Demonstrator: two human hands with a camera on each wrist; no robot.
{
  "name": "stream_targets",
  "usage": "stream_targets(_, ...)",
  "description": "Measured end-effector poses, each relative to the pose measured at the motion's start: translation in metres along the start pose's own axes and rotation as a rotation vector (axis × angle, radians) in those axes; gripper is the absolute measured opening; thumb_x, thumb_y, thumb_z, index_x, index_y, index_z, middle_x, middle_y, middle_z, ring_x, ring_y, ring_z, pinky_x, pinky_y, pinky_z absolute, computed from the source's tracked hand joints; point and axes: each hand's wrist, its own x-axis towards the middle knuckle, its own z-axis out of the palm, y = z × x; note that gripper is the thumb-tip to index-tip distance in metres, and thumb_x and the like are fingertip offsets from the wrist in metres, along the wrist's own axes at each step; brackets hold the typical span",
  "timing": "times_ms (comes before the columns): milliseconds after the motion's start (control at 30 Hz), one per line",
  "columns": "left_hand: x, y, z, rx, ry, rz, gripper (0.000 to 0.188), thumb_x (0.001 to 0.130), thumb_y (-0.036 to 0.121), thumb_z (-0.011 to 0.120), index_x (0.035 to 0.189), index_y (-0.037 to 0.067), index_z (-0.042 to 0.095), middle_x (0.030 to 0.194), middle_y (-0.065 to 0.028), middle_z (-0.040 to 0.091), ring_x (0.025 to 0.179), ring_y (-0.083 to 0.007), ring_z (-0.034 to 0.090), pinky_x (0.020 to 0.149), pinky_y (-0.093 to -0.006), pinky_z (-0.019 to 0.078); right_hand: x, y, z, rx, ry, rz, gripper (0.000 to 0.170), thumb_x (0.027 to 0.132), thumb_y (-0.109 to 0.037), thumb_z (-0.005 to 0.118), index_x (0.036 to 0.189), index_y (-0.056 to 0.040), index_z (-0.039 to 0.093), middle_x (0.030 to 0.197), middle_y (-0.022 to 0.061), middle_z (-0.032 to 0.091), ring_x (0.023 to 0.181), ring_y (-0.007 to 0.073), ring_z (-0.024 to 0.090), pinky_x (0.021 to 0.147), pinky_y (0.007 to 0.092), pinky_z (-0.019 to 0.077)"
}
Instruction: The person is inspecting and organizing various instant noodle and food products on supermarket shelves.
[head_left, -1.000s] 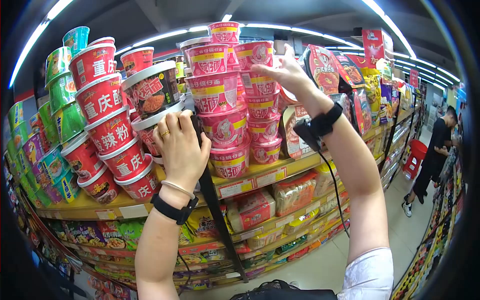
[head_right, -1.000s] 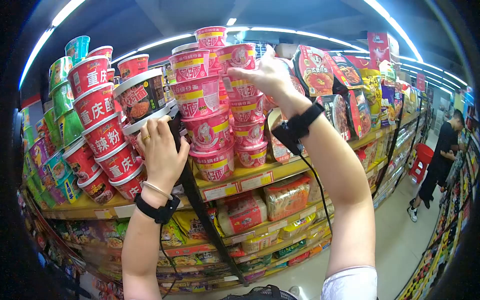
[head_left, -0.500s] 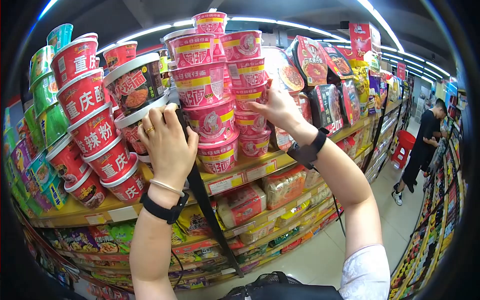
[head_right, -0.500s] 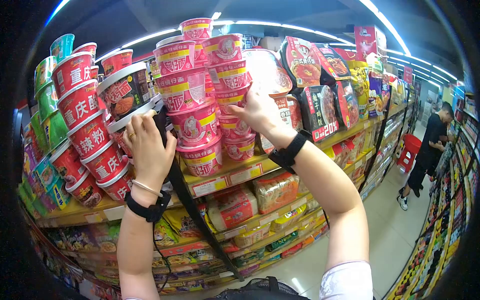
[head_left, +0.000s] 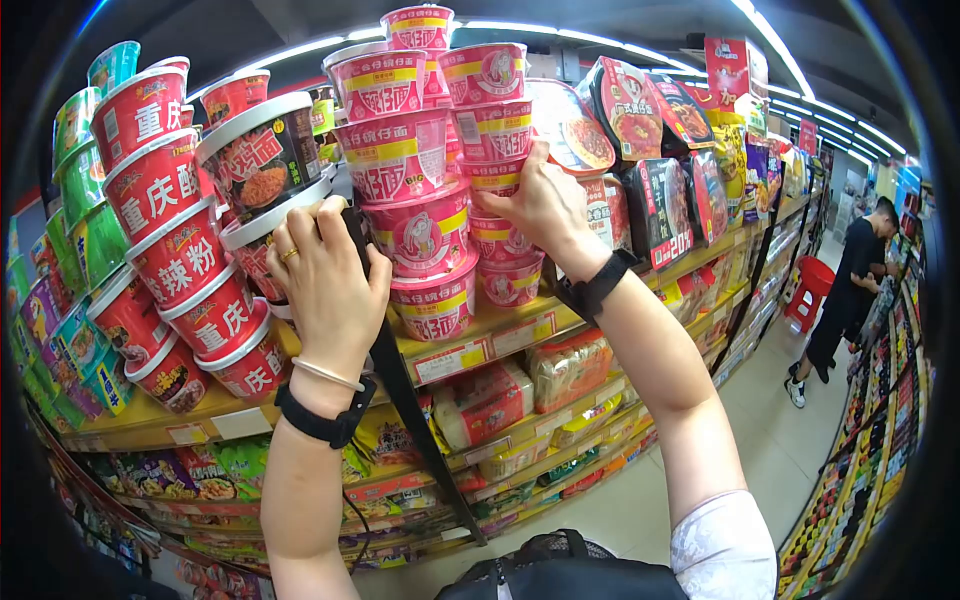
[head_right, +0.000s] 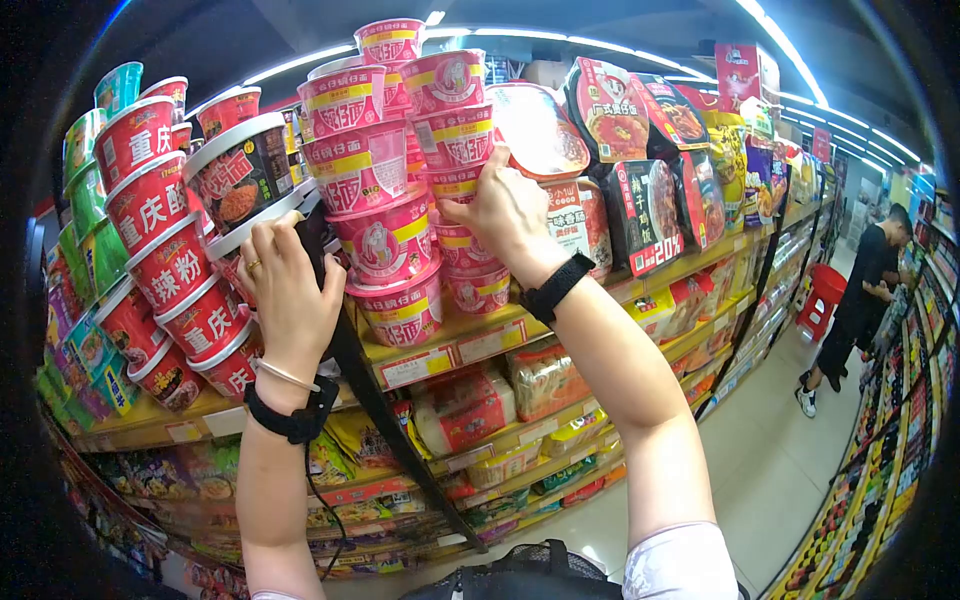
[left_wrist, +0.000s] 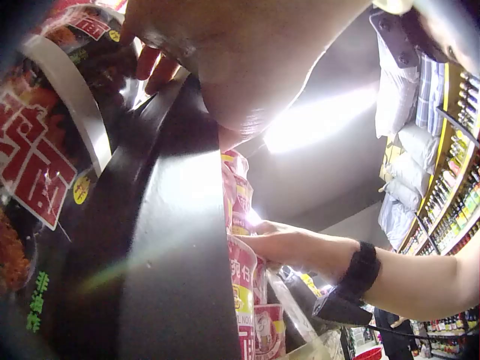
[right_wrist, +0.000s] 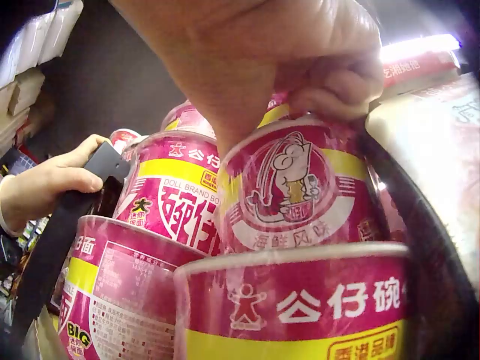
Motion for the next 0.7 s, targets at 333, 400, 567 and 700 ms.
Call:
stream_targets(333, 0.000, 0.000, -0.001, -0.009, 0.001, -0.007, 0.047, 0.073, 0.020, 0.062, 0.114, 0.007, 0.042, 0.107, -0.0122, 0.044, 0.109, -0.0308, 0.042, 0.095, -0.0462, 0.0301, -0.001, -0.002, -0.007, -0.045, -0.006, 0.015, 0.095, 0.063, -0.054, 0.076, 0.113, 0.0156, 0.037, 0.077, 0.0206, 0.066, 0.070, 0.0330, 0.067, 0.060, 0.0381, 0.0527)
stream_targets(400, 0.000, 0.000, 0.000, -0.013, 0.006, -0.003, 0.047, 0.073, 0.021, 0.062, 0.114, 0.008, 0.042, 0.107, -0.0123, 0.044, 0.109, -0.0308, 0.042, 0.095, -0.0462, 0.0301, -0.004, -0.007, -0.016, -0.047, -0.019, 0.016, 0.095, 0.063, -0.054, 0.076, 0.113, 0.0159, 0.037, 0.076, 0.0208, 0.066, 0.070, 0.0329, 0.067, 0.060, 0.0380, 0.0528)
stream_targets(567, -0.001, 0.000, 0.001, -0.002, 0.013, -0.013, 0.047, 0.073, 0.020, 0.061, 0.114, 0.008, 0.042, 0.107, -0.0123, 0.044, 0.107, -0.0312, 0.042, 0.094, -0.0465, 0.0304, -0.007, -0.001, -0.013, -0.078, -0.020, -0.019, 0.091, 0.066, -0.053, 0.075, 0.112, 0.0151, 0.037, 0.076, 0.0209, 0.066, 0.069, 0.0335, 0.066, 0.060, 0.0386, 0.0525)
stream_targets(700, -0.001, -0.001, 0.001, -0.012, 0.023, -0.009, 0.047, 0.073, 0.020, 0.061, 0.114, 0.009, 0.042, 0.107, -0.0123, 0.043, 0.106, -0.0313, 0.043, 0.093, -0.0468, 0.0308, -0.014, 0.001, -0.021, -0.031, -0.024, -0.039, 0.082, 0.073, -0.049, 0.072, 0.114, 0.0132, 0.037, 0.078, 0.0211, 0.065, 0.072, 0.0339, 0.066, 0.061, 0.0399, 0.0519)
